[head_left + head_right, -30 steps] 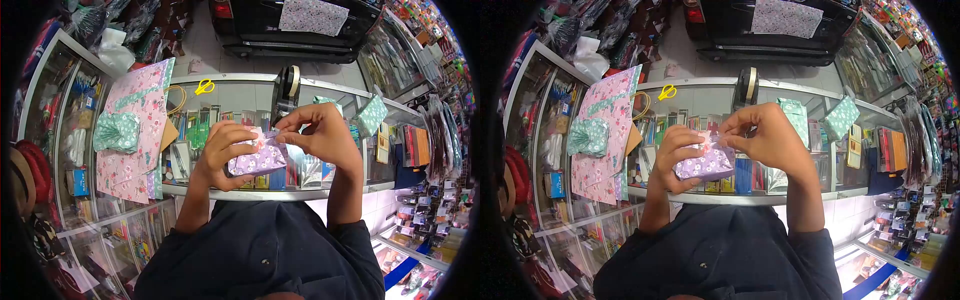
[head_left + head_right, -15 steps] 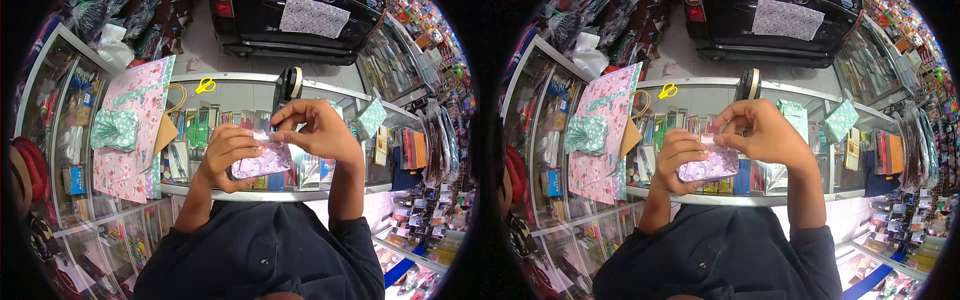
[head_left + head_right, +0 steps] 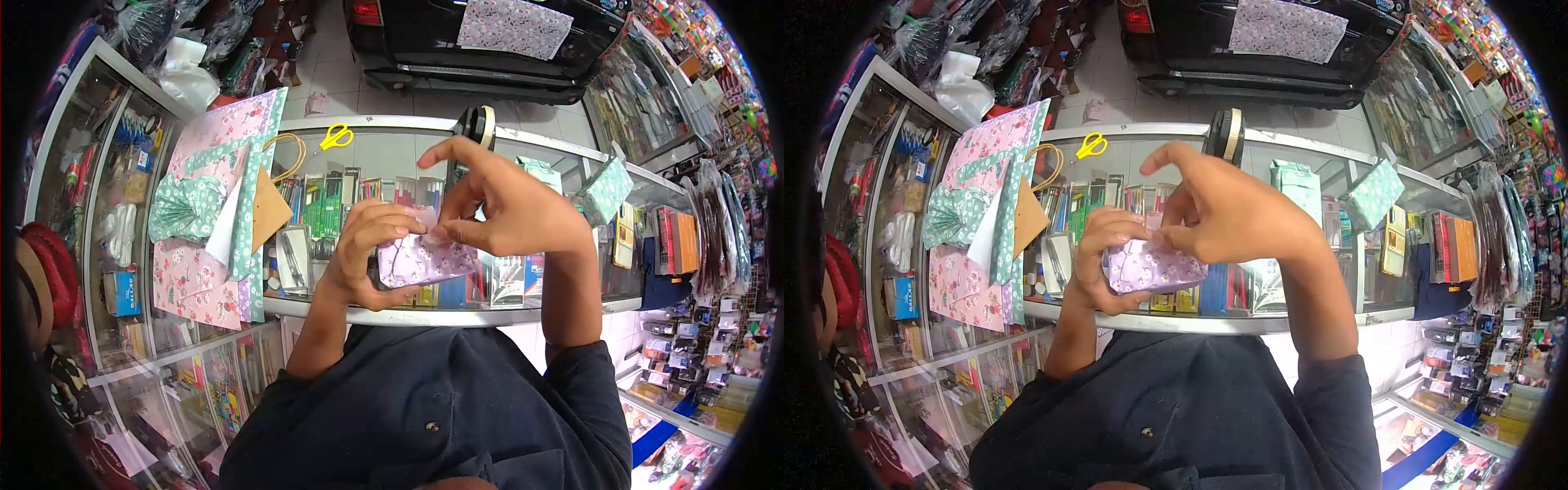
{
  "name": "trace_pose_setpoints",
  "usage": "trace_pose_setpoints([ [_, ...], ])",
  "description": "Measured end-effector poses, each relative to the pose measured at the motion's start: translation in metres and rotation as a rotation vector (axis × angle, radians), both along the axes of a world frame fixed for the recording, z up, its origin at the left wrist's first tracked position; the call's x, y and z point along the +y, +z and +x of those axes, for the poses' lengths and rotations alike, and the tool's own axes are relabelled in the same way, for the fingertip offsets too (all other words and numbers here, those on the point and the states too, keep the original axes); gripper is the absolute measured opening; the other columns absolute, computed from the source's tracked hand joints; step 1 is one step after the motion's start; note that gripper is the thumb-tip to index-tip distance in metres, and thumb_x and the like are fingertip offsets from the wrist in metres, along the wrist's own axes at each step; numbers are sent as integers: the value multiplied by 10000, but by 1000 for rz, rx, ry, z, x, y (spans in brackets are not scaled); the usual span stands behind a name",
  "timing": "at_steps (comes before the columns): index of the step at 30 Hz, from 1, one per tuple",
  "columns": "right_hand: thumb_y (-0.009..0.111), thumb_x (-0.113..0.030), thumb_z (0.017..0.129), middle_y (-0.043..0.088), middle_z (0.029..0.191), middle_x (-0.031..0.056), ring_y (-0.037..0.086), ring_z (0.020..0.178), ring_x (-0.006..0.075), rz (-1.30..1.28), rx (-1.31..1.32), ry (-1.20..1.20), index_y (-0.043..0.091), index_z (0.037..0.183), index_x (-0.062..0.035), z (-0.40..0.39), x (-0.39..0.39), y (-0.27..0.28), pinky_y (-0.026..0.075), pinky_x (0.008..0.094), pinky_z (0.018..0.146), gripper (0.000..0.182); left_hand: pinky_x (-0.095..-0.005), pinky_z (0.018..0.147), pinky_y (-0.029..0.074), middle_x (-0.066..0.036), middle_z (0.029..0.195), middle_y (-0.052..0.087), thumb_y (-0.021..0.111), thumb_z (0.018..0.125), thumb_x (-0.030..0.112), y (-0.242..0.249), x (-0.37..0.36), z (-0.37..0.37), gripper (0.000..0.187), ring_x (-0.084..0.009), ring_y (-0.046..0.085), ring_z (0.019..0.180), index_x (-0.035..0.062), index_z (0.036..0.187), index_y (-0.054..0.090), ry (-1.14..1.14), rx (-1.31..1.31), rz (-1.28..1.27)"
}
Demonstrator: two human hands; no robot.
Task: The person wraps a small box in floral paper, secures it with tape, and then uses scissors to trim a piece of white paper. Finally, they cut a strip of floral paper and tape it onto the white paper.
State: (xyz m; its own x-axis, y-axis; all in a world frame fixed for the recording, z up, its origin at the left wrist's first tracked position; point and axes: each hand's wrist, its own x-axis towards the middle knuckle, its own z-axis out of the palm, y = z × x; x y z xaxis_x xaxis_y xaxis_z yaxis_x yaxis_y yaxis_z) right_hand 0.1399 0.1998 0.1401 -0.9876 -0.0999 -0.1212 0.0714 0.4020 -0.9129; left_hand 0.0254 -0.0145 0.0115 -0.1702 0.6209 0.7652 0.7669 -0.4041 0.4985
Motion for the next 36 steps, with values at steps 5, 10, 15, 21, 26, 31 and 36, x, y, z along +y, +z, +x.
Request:
trace_pose_setpoints([
  [5,773,35,827,729,771,74,684,712,123,141,10,-46,424,1366,-29,-1,-6,19,497,278,657,646,-523,1008,434,-143,1176,714,891,678,295,-3,0,0,773,-351,657,1124,103,1312,491,2,-10,16],
  [10,814,-5,776,732,744,109,711,707,203,215,86,-19,495,1321,-17,-8,-10,-2,534,326,666,632,-524,1010,433,-143,1155,712,894,665,295,-1,1,1,774,-350,655,1123,102,1303,500,-6,-20,13],
  [15,822,-13,757,725,722,123,722,688,226,260,39,-5,497,1301,3,-11,-13,0,533,342,640,634,-525,1011,433,-132,1147,712,893,648,279,1,-1,2,750,-349,653,1121,98,1272,518,1,-6,-11],
  [21,830,-34,739,714,706,137,724,680,272,351,53,-43,503,1260,23,-11,-22,0,537,364,642,618,-514,1002,445,-124,1136,708,893,641,287,1,0,4,696,-342,650,1110,91,1221,560,14,-2,2],
  [26,844,-57,726,716,716,153,733,715,307,472,-20,-54,505,1231,47,-16,-25,0,549,391,669,617,-513,987,452,-120,1122,700,891,639,312,3,-3,3,625,-342,652,1097,84,1154,618,27,47,-23],
  [31,885,-114,695,721,773,186,734,778,352,579,-118,-20,527,1216,70,-24,-27,8,564,409,735,659,-509,983,453,-110,1131,696,891,633,320,0,-3,3,611,-339,652,1093,92,1136,629,36,51,-6],
  [36,914,-187,661,711,865,226,719,893,387,683,-58,-15,591,1154,70,-25,-28,9,561,421,807,643,-507,988,448,-113,1135,698,887,632,317,3,-4,4,632,-338,652,1087,97,1158,616,34,55,-11],
])
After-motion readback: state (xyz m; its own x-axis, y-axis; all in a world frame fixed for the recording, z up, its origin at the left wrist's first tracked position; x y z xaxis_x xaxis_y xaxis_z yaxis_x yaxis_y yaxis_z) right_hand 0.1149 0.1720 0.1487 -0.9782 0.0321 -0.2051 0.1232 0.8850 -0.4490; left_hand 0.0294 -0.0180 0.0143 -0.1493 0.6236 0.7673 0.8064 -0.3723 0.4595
